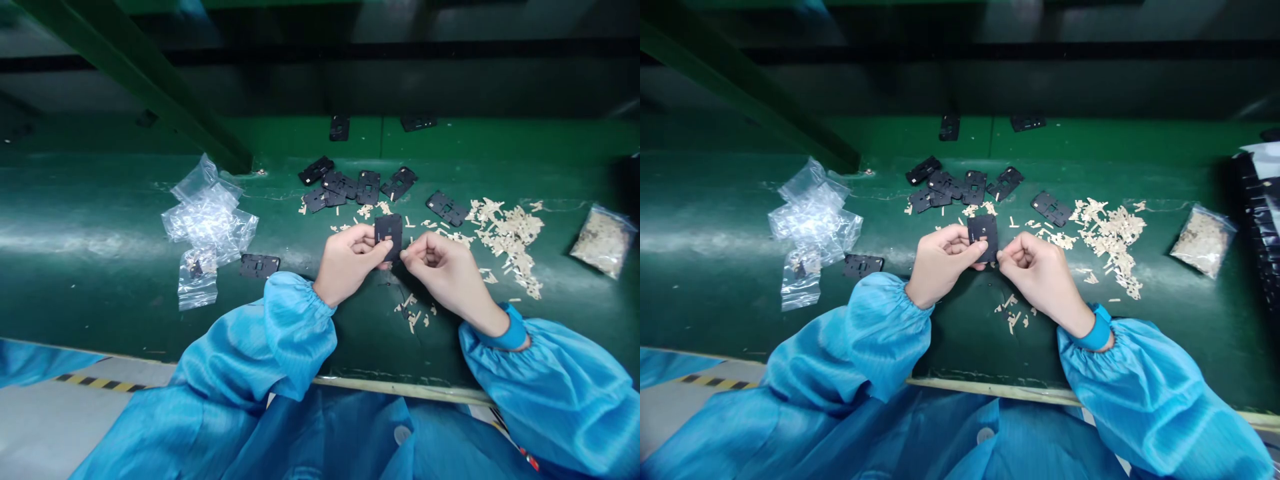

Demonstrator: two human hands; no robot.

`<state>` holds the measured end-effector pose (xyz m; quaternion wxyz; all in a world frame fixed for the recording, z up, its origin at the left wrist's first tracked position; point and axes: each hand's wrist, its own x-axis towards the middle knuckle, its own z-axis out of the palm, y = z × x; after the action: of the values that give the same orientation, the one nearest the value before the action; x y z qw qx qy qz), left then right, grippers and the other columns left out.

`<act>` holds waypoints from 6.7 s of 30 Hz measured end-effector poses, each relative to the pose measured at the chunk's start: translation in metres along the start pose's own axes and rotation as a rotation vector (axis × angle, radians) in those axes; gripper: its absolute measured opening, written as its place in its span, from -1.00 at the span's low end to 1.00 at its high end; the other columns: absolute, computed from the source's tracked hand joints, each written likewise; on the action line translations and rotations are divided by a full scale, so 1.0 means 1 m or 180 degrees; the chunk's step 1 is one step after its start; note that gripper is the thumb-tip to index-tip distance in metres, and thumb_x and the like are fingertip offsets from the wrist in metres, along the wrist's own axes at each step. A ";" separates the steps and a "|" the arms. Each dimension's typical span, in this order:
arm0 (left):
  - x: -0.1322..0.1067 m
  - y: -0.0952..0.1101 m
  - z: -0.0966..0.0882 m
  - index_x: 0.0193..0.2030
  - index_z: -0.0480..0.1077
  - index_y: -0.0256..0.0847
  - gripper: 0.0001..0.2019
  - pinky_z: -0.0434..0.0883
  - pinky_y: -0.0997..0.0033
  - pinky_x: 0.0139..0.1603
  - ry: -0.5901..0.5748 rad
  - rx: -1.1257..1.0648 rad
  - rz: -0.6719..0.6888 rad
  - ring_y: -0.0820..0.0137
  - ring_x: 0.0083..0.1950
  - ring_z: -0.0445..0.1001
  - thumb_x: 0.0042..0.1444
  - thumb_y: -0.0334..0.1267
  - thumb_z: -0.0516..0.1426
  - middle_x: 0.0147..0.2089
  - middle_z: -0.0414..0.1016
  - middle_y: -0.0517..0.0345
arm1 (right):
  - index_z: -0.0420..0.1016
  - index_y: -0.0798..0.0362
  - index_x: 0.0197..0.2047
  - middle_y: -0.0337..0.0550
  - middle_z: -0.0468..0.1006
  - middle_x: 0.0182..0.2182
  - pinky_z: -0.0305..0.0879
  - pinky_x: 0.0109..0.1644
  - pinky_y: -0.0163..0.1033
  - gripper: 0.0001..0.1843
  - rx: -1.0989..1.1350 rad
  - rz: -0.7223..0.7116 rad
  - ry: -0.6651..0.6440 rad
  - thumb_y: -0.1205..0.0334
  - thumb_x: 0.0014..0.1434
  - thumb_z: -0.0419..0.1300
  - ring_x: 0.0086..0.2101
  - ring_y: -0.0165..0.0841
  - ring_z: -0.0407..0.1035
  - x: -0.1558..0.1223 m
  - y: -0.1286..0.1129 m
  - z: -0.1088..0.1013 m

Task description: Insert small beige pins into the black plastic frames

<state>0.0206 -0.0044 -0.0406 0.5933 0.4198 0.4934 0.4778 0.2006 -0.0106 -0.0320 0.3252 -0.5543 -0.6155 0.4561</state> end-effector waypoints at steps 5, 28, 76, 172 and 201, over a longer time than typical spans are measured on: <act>0.001 0.001 -0.001 -0.39 0.49 -0.26 -0.74 0.63 0.51 -0.41 0.0026 -0.0048 -0.0072 0.50 -0.46 0.54 -0.05 -0.15 0.40 -0.45 0.55 0.22 | 0.48 0.05 -0.37 -0.24 0.48 -0.54 0.16 -0.52 -0.32 -0.67 0.0011 0.0001 -0.0108 -0.02 0.18 0.38 -0.55 -0.45 0.28 0.003 0.002 -0.007; 0.000 0.004 -0.001 -0.35 0.50 -0.26 -0.71 0.62 0.50 -0.43 -0.0012 -0.0054 -0.0085 0.48 -0.45 0.57 -0.06 -0.12 0.42 -0.44 0.56 0.22 | 0.48 0.05 -0.33 -0.29 0.43 -0.51 0.17 -0.49 -0.33 -0.68 0.0734 0.0192 -0.0447 -0.04 0.20 0.34 -0.54 -0.48 0.23 0.004 -0.007 -0.013; -0.008 -0.004 0.000 -0.44 0.27 -0.16 -0.76 0.34 0.58 -0.53 0.0266 0.0946 0.0411 0.50 -0.55 0.51 0.11 -0.26 0.27 -0.60 0.37 0.37 | 0.41 0.02 -0.40 -0.27 0.44 -0.54 0.16 -0.52 -0.32 -0.84 -0.0099 -0.0207 0.0188 0.29 0.19 0.31 -0.56 -0.47 0.25 -0.004 0.001 0.005; -0.007 0.005 0.000 -0.30 0.38 -0.25 -0.61 0.46 0.73 -0.51 -0.0480 -0.1137 -0.0925 0.62 -0.51 0.48 -0.01 -0.06 0.43 -0.43 0.49 0.28 | 0.42 0.00 -0.19 -0.27 0.44 -0.40 0.27 -0.37 -0.29 -0.86 0.0958 -0.0760 -0.0300 0.13 0.36 0.26 -0.44 -0.44 0.34 -0.014 0.004 0.011; -0.007 0.004 0.005 -0.32 0.47 -0.27 -0.68 0.58 0.57 -0.44 0.0140 -0.0529 -0.0245 0.50 -0.44 0.57 -0.01 -0.09 0.42 -0.42 0.56 0.23 | 0.44 0.01 -0.22 -0.27 0.43 -0.45 0.24 -0.43 -0.28 -0.70 0.0919 -0.0283 -0.0451 -0.06 0.38 0.19 -0.49 -0.44 0.30 -0.001 0.006 -0.002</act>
<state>0.0243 -0.0109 -0.0350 0.6331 0.3392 0.4807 0.5031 0.2051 -0.0112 -0.0362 0.3771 -0.4405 -0.5890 0.5629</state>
